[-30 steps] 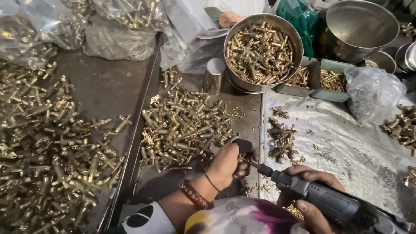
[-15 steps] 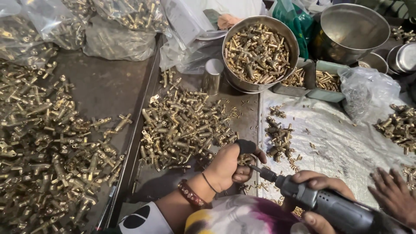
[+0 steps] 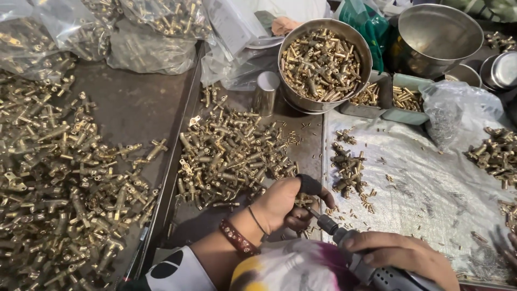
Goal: Polishing small brass metal components using a handheld rotary tool.
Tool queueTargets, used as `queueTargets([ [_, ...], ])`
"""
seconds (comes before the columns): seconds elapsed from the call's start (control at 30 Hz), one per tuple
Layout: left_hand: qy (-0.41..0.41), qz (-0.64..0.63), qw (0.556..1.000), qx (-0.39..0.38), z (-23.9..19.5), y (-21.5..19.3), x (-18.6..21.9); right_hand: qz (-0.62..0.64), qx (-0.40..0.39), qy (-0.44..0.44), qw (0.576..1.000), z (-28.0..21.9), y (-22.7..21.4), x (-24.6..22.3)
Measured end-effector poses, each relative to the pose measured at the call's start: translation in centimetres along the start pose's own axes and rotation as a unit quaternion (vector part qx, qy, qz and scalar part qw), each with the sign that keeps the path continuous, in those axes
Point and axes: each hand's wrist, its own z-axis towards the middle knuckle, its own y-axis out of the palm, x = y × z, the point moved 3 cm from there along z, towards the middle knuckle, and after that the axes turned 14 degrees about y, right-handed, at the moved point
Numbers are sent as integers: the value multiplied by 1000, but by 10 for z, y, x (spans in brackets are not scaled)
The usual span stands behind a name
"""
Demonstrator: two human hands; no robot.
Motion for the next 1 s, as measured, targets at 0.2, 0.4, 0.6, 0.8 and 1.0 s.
queueTargets([
  [0.2, -6, -20, 999, -30, 1, -7, -5, -6, -52, -37, 998, 8, -1, -8],
  [0.4, 9, 9, 1000, -17, -5, -3, -1, -35, -44, -10, 998, 5, 0, -8],
  [0.6, 26, 10, 1000, -1, -11, 2, 2, 2, -27, -21, 999, 9, 11, -13],
  [0.8, 33, 157, 985, 59, -10, -26, 9, 28, 36, 31, 998, 6, 15, 28],
  [1.0, 274, 694, 598, 292, -49, -59, 90, -16, 77, 166, 983, 6, 22, 70],
])
